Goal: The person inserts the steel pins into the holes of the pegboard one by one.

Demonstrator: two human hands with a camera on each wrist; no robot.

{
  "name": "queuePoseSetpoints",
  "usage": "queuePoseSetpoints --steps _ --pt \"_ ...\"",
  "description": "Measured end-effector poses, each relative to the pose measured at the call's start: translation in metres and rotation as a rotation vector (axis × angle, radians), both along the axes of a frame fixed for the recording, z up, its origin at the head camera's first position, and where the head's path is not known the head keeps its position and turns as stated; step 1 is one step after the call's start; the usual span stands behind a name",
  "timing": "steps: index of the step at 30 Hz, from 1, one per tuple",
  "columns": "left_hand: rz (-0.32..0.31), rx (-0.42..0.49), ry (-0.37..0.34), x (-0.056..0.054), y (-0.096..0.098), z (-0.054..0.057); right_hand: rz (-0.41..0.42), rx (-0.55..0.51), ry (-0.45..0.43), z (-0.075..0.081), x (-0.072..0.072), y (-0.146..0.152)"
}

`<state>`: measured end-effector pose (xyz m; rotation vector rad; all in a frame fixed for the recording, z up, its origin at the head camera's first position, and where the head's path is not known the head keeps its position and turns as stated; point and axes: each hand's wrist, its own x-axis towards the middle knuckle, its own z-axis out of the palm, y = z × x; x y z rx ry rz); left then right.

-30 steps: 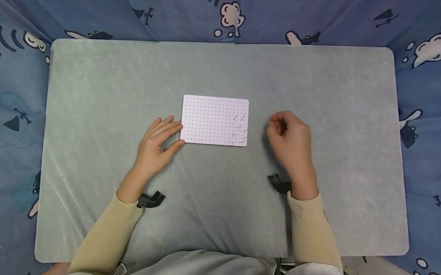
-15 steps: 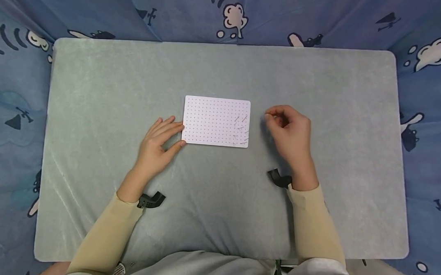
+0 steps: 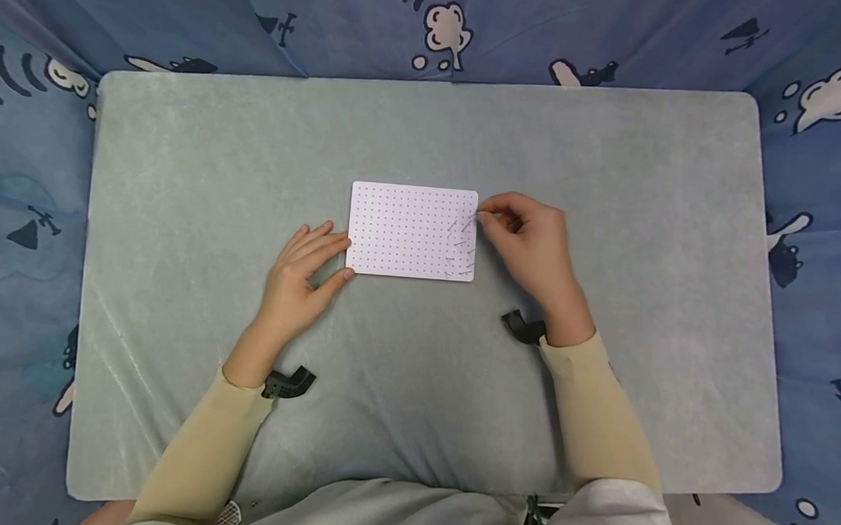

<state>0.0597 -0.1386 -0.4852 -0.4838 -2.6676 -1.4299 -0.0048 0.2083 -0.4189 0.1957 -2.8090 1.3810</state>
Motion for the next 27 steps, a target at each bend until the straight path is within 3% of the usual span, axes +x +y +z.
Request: queuePoseSetpoints --steps 9,27 --pt "0.005 0.016 0.011 0.0006 0.0003 -0.0015 0.043 0.026 -0.001 -0.0015 -0.0033 -0.0057" --pt "0.005 0.010 0.012 0.0007 0.0003 -0.0003 0.049 0.065 -0.001 -0.0066 -0.0038 -0.0108"
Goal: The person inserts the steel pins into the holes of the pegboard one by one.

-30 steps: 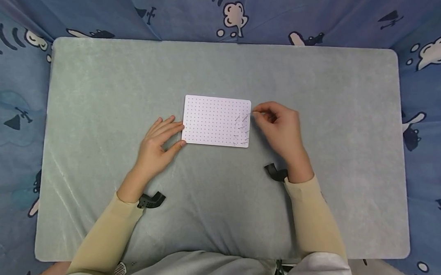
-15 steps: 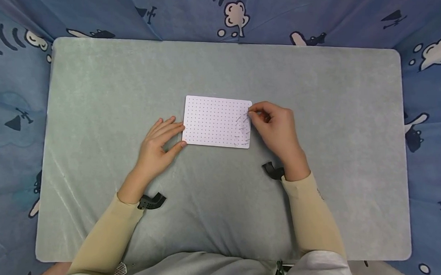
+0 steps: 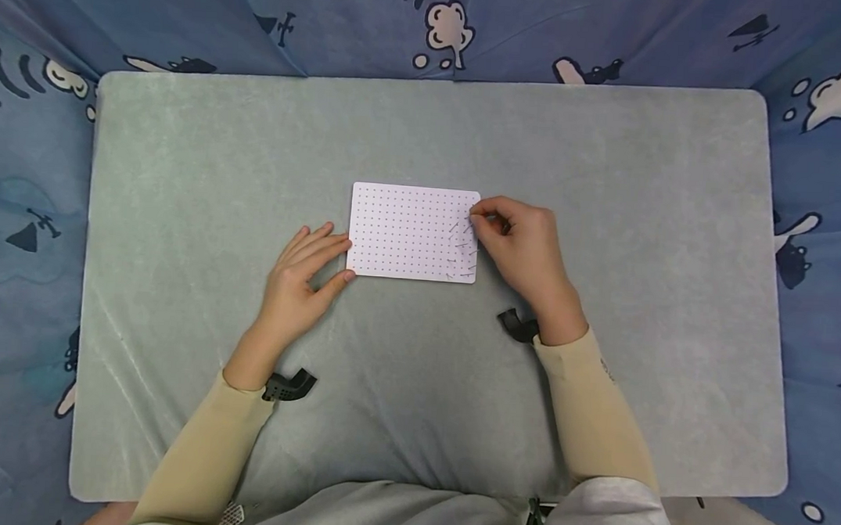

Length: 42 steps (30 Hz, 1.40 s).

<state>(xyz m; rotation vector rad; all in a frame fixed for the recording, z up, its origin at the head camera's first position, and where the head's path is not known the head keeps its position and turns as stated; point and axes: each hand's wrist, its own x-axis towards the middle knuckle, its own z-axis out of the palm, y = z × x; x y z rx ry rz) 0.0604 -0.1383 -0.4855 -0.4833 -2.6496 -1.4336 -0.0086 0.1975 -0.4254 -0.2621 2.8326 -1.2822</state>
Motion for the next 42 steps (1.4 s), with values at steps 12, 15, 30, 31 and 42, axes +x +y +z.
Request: queuePoseSetpoints --steps 12,15,30,31,42 --pt "-0.005 0.006 0.005 -0.002 0.001 0.000 0.016 0.030 0.012 -0.001 0.000 -0.001" --pt "-0.005 0.003 0.006 -0.002 0.001 0.000 0.003 0.025 0.008 -0.002 0.000 -0.002" --pt "-0.011 -0.017 0.001 -0.003 0.000 0.000 -0.130 0.105 -0.020 0.007 0.018 0.021" --pt "-0.011 -0.018 0.002 -0.003 0.000 0.000 -0.138 0.110 -0.026 0.009 0.021 0.024" --pt "-0.007 -0.017 0.003 -0.001 0.000 -0.003 -0.079 0.191 -0.193 0.019 0.050 0.061"
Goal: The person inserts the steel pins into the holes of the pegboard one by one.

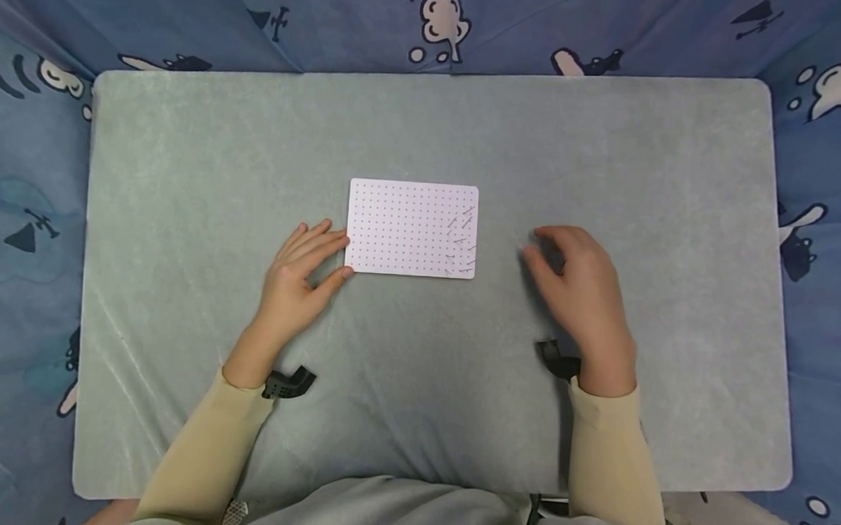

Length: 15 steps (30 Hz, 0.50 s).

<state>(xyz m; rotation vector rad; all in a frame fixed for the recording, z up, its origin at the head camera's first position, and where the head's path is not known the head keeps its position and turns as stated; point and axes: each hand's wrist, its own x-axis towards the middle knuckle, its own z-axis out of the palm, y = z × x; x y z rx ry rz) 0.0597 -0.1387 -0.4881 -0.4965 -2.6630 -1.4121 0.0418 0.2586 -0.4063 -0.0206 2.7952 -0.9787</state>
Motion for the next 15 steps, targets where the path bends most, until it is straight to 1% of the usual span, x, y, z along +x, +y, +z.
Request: queuePoseSetpoints --steps 4,8,12,15 --pt "0.002 0.001 0.002 0.000 -0.003 -0.001 0.025 0.009 0.053 -0.004 0.006 0.004" --pt "0.009 0.003 -0.011 0.000 -0.002 -0.002 0.055 0.030 0.115 -0.004 0.006 0.004" --pt "0.006 -0.005 -0.049 0.003 -0.004 -0.002 0.088 0.054 0.188 0.001 0.000 0.001" --pt "-0.012 -0.028 -0.089 0.004 -0.008 0.003 0.109 0.064 0.245 0.009 -0.009 -0.003"
